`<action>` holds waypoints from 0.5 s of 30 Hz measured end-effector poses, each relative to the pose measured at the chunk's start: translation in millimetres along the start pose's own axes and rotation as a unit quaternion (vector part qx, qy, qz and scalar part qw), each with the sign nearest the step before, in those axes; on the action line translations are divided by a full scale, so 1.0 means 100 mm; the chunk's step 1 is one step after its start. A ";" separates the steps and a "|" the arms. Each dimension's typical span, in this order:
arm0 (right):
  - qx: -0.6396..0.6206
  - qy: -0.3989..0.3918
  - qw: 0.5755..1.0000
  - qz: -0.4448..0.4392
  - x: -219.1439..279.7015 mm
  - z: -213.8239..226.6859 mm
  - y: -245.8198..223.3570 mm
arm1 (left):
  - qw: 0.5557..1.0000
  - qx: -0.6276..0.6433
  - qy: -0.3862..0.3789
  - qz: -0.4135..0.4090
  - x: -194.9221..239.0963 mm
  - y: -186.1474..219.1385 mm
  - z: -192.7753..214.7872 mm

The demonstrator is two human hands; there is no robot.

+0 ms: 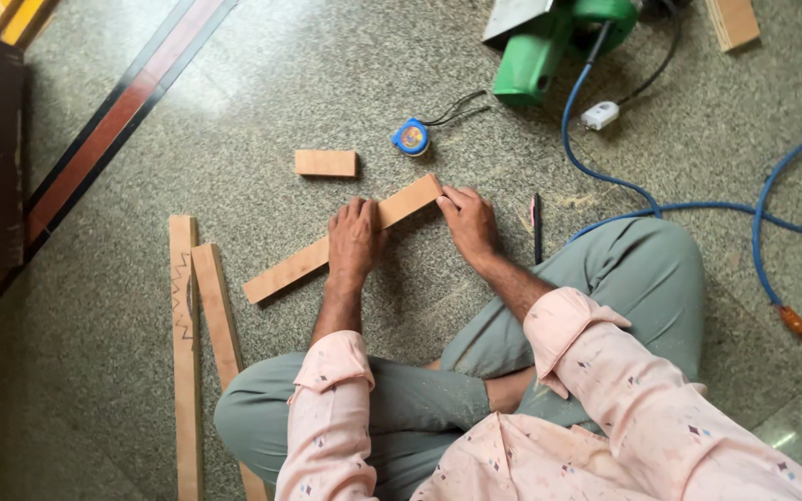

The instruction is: The person sits on the floor and uses a circular saw to cut wooden planks. They measure and mark the wood with a tape measure and pen, then cut the pieces to size and arrange them into a frame shape.

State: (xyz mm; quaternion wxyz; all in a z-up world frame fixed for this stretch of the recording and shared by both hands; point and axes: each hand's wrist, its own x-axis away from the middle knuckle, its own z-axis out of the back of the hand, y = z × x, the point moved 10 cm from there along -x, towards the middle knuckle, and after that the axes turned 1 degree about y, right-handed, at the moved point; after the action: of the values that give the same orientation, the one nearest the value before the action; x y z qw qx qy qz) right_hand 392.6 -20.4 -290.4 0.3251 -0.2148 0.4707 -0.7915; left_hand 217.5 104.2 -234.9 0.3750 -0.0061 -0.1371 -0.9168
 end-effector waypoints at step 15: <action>-0.007 -0.043 0.996 -0.079 -0.01 -0.07 0.11 | 0.997 -0.041 -0.058 0.022 -0.06 -0.04 -0.16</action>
State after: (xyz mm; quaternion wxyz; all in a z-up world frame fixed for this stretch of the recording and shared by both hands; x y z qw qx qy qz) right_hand 392.2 -18.8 -303.1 0.2799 -0.2873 0.4436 -0.8015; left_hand 220.8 107.3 -252.3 0.3864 -0.0775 -0.1203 -0.9112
